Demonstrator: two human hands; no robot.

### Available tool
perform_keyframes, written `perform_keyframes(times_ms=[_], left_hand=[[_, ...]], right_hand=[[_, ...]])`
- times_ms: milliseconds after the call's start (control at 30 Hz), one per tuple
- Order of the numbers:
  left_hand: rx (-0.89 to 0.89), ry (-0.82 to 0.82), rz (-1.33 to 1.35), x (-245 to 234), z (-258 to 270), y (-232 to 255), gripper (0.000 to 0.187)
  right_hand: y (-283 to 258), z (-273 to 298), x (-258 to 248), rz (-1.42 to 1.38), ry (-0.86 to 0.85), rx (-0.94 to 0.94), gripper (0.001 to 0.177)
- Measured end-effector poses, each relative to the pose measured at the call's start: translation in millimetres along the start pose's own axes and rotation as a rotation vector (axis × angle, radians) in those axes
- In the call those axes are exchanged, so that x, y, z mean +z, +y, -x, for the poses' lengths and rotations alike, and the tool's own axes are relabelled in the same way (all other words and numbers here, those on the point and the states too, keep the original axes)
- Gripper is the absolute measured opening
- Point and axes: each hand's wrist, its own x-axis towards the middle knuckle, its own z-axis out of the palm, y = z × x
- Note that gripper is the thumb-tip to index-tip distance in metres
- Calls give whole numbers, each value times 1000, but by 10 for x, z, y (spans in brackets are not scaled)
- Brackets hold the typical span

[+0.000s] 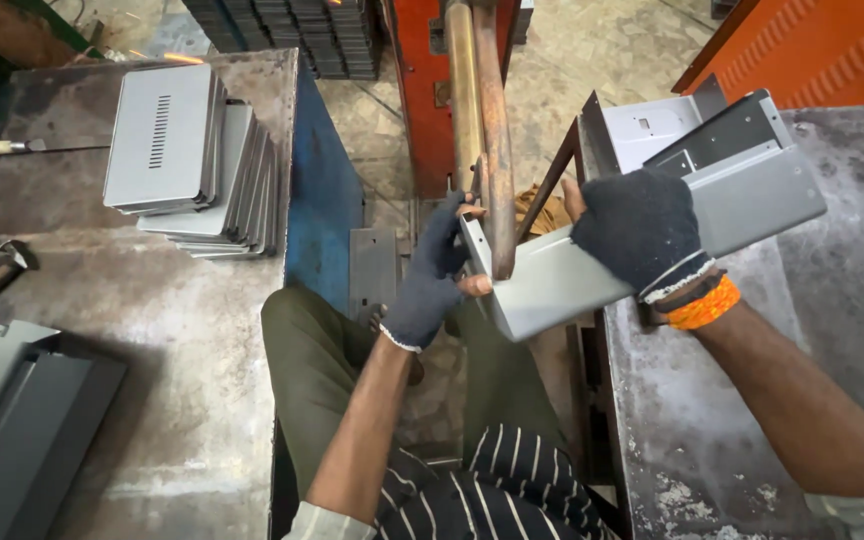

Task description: Assembling metal boxes using a manual spot welding machine and a hammer.

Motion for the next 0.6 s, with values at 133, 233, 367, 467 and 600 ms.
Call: perform_keyframes(times_ms=[133, 233, 367, 467, 600], left_hand=[[15, -12, -8, -16, -17, -65, 96], [-45, 10, 19, -59, 57, -195, 96], [111, 13, -101, -110, -7, -345, 97], [117, 27, -84, -77, -43, -334, 105], [116, 56, -59, -148, -324, -192, 108]], right_hand=[[29, -19, 45, 18, 30, -7, 48], [18, 20, 84, 19, 52, -38, 48], [-9, -32, 61, 13, 44, -21, 46], [-14, 17, 46, 15, 30, -8, 47], [53, -309, 104, 25, 53, -19, 47]])
